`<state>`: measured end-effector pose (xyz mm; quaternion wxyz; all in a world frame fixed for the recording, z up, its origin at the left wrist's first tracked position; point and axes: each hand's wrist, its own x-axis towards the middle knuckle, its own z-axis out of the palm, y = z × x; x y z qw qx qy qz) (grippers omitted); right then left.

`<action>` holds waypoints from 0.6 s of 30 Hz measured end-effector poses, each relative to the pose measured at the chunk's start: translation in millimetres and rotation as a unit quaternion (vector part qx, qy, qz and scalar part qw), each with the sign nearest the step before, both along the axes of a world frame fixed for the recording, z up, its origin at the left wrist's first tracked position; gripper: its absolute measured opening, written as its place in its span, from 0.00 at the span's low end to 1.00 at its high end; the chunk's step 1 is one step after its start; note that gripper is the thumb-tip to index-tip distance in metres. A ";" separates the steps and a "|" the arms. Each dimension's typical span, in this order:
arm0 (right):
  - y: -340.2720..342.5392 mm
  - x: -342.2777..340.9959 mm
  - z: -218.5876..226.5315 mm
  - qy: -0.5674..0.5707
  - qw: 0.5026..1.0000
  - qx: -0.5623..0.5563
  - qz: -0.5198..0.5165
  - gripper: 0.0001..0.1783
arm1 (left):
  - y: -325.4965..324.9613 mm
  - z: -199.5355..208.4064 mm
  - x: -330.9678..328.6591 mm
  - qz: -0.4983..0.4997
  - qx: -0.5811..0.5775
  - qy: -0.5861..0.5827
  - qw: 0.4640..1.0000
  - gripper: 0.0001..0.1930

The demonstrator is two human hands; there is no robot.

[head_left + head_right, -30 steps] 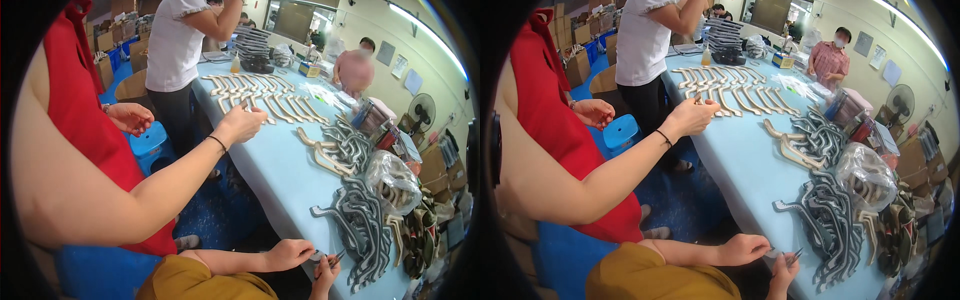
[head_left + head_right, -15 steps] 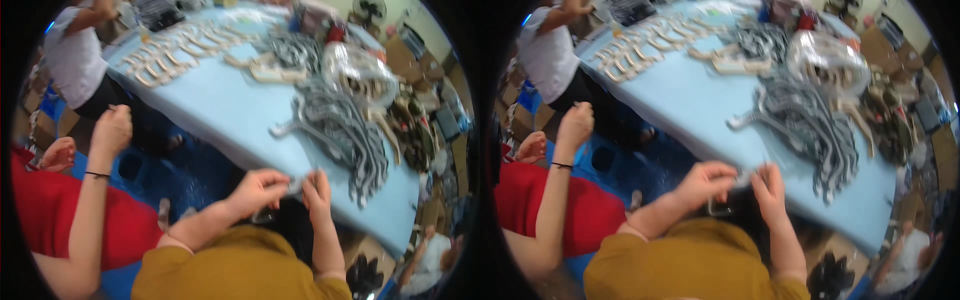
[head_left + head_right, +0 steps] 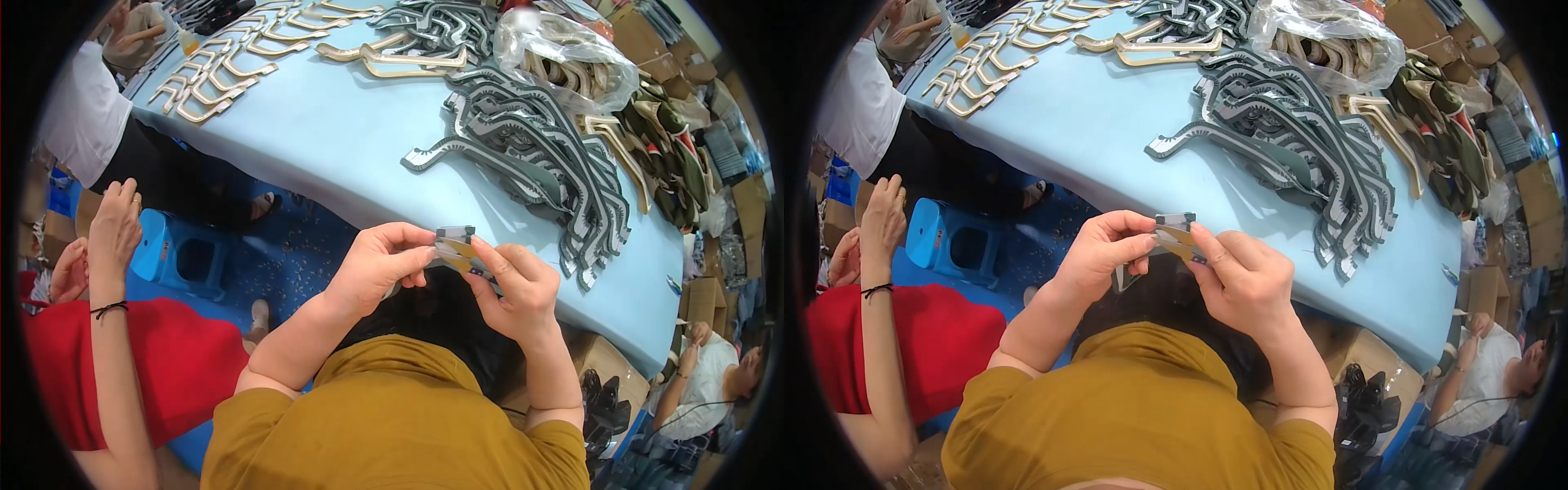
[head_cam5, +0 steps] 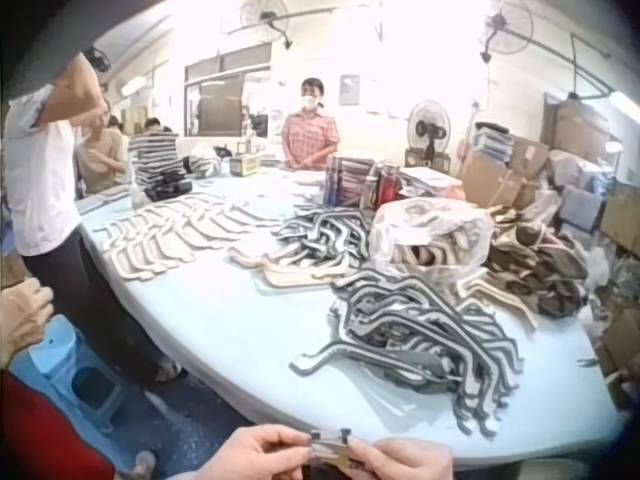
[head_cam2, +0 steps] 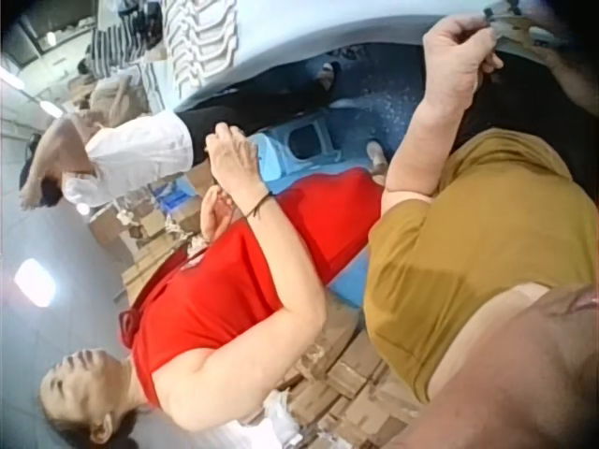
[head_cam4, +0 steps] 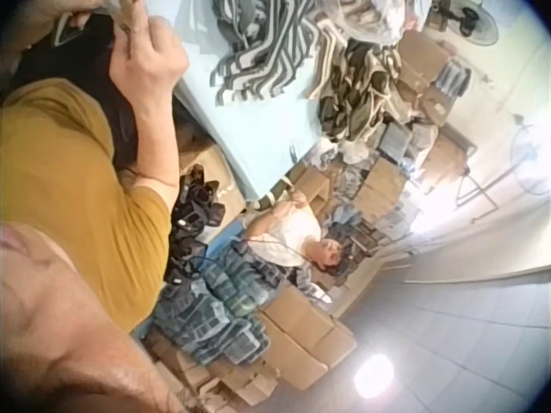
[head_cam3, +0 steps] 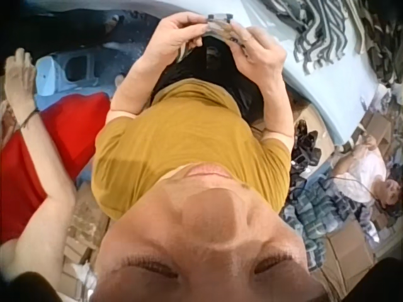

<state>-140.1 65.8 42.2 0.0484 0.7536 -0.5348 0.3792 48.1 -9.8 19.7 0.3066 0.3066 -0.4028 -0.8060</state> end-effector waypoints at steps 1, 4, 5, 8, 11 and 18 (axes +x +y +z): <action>0.0 -0.5 -1.0 -0.001 1.000 0.000 0.000 0.25 | 0.5 0.1 -0.3 0.000 0.000 -0.001 1.000 0.09; -1.4 -1.2 -3.2 -0.008 1.000 -0.001 0.003 0.25 | 1.3 0.3 0.3 -0.013 0.013 0.003 1.000 0.07; -1.9 -1.6 -3.4 -0.016 1.000 0.000 0.006 0.25 | 1.1 0.5 1.1 -0.024 0.009 0.006 1.000 0.08; -2.5 -2.3 -6.2 -0.034 0.999 0.004 0.013 0.24 | -0.7 0.0 2.5 -0.036 0.005 0.005 0.999 0.09; -0.3 -1.8 -7.7 -0.038 0.999 0.012 0.013 0.23 | 0.1 -0.1 3.4 -0.037 0.004 0.000 0.999 0.10; 5.2 -4.7 -7.9 -0.058 0.998 0.016 0.022 0.18 | 4.4 4.0 3.3 -0.037 0.006 -0.017 0.999 0.07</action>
